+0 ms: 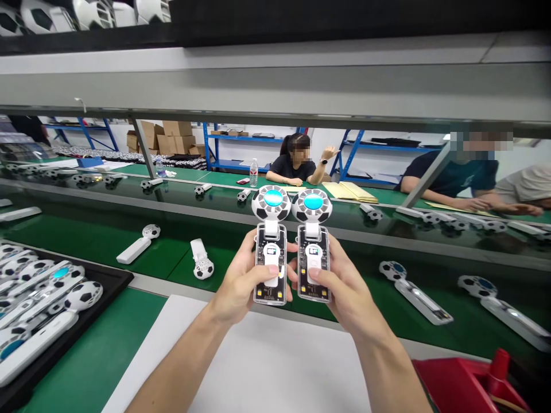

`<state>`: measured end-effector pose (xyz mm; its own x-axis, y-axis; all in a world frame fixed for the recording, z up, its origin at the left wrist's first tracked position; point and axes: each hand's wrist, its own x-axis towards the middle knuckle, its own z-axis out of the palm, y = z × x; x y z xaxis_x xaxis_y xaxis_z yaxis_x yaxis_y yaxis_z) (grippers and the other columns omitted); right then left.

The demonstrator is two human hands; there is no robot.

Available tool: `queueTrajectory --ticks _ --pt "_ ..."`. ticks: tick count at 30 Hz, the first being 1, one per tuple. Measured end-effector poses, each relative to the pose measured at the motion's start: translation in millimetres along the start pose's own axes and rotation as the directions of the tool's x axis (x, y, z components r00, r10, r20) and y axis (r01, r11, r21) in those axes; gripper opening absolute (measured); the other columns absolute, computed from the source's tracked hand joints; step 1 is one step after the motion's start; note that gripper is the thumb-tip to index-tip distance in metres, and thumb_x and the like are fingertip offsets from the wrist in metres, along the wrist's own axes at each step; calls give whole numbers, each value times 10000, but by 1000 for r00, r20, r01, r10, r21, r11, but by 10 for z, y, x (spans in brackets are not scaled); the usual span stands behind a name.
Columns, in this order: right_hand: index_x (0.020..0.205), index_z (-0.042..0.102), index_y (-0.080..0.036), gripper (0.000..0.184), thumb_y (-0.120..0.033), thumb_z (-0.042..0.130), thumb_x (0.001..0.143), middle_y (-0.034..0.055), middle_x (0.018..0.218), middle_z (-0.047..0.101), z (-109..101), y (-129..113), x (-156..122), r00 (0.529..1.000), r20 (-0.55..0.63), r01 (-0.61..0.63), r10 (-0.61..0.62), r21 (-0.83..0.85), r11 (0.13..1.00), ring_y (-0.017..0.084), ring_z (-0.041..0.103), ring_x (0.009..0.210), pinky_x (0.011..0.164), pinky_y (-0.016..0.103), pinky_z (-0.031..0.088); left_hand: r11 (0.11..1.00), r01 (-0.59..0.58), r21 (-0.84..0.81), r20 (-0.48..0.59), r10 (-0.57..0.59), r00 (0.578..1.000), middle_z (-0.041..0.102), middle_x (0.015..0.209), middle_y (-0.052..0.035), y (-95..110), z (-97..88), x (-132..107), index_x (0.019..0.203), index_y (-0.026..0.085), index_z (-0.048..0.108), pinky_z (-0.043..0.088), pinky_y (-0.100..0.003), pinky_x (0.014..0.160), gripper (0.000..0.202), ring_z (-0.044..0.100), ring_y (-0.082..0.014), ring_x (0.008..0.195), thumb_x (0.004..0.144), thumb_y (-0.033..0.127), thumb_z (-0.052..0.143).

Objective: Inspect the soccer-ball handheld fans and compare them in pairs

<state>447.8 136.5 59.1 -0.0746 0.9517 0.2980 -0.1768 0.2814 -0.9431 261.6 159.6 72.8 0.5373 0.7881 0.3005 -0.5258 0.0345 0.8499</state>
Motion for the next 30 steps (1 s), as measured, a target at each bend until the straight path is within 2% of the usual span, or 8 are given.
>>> queueTrajectory --ticks 5,10,15,18,22,30 --pt "1481 345 -343 699 -328 677 865 69 1126 665 -3 -39 -20 1000 2 -7 7 18 1000 256 671 919 732 423 578 1000 9 -2 -5 -9 1000 632 1268 -132 2 4 -1 1264 234 420 577 -339 605 459 703 -182 674 865 225 647" --pt "1487 339 -337 705 -319 678 870 63 1080 673 19 -81 -39 999 10 -33 33 34 999 262 671 941 753 429 574 1000 15 -2 -9 -15 1000 644 1238 -129 8 2 -14 1266 232 420 573 -337 598 457 701 -180 658 866 226 642" --pt "1483 348 -325 709 -317 692 863 74 1122 665 5 -62 -26 999 24 -39 38 52 998 262 667 968 763 425 579 1000 1 -12 -10 -1 1000 612 1303 -137 5 12 2 1217 223 443 574 -322 577 367 706 -180 679 892 244 612" --pt "1443 392 -325 653 -302 689 862 75 1217 635 32 -81 -25 1000 -5 -30 30 65 997 235 664 963 751 389 590 999 -22 -23 -36 21 999 650 1227 -134 -9 10 19 1140 201 459 559 -293 534 258 699 -171 657 932 306 571" --pt "1407 437 -316 605 -261 680 856 60 1226 617 101 -146 -41 996 -85 -18 26 87 996 194 651 922 701 325 597 1000 -24 -16 -82 22 996 701 1059 -104 -18 5 27 1053 198 448 548 -283 489 199 697 -176 611 970 365 516" --pt "1383 440 -302 613 -248 699 830 57 1200 615 128 -165 -49 992 -123 0 13 104 995 194 654 922 679 312 599 999 -9 48 -131 15 991 702 1050 -82 -8 36 35 1030 203 451 541 -275 480 214 682 -158 589 947 373 551"
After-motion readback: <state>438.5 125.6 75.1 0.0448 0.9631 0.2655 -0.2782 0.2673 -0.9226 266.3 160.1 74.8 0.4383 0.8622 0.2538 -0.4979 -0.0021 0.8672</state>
